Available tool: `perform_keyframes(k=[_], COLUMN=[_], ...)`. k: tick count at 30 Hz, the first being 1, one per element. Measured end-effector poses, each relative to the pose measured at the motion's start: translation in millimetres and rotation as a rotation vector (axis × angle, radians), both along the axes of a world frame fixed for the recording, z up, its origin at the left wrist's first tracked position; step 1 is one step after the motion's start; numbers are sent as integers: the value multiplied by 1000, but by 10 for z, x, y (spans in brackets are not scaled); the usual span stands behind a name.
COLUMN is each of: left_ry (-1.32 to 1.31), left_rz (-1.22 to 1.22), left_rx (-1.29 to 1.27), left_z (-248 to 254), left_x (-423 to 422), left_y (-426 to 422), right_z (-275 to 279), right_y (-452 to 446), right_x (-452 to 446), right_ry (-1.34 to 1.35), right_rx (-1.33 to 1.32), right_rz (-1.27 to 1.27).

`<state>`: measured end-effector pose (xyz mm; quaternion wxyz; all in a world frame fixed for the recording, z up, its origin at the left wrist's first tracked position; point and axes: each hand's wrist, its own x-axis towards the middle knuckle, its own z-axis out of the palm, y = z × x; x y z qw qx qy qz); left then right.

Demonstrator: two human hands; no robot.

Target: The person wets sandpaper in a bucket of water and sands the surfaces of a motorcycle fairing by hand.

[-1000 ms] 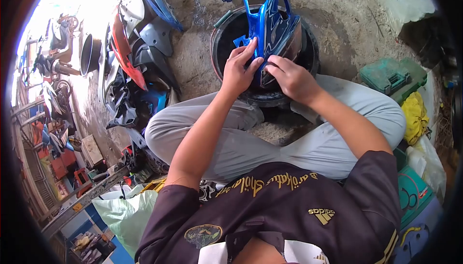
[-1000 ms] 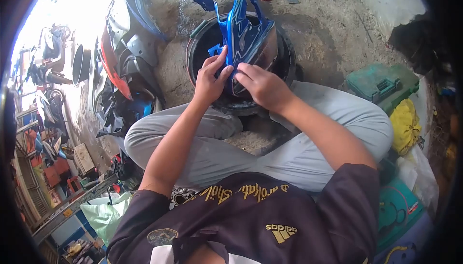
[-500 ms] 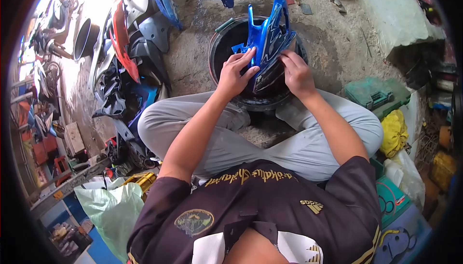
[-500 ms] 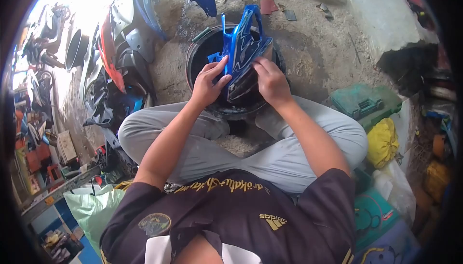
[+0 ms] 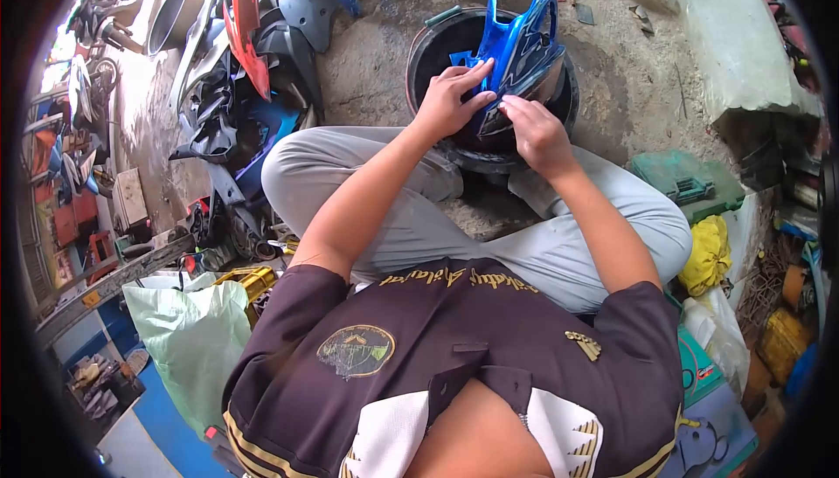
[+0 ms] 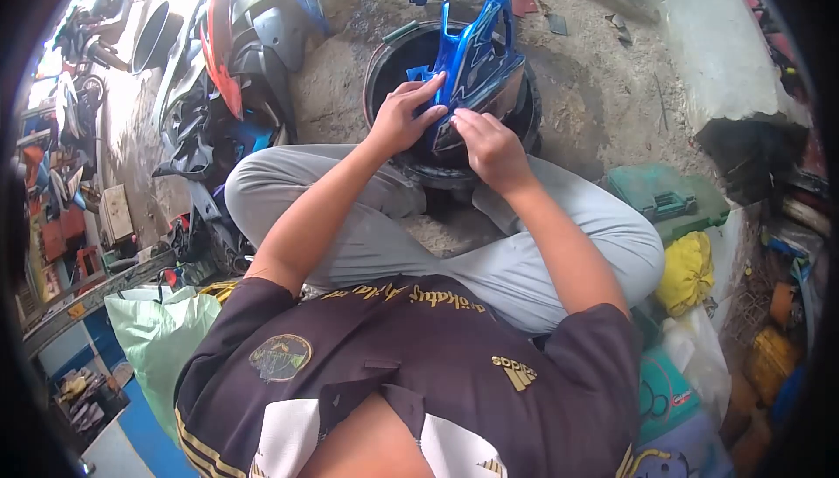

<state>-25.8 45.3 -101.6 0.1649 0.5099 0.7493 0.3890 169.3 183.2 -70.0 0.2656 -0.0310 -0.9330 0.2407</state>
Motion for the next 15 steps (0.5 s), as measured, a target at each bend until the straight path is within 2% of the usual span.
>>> perform_keyframes(k=[2, 6, 10, 12, 14, 15], left_ry=[-6, 21, 30, 19, 22, 15], left_rz=[1, 6, 8, 2, -1, -8], left_rx=[9, -28, -17, -13, -35, -36], left_z=[-11, 145, 71, 101, 110, 124], left_x=[6, 17, -8, -20, -21, -15], left_y=[1, -1, 4, 6, 12, 12], right_z=[41, -11, -9, 0, -57, -28], right_y=[98, 413, 164, 136, 355, 435], right_x=[-37, -65, -17, -36, -49, -56], right_ry=[2, -18, -2, 6, -26, -51], right_rx=[-3, -66, -21, -44, -23, -109], right_rz=[-9, -270, -75, -88, -215, -284])
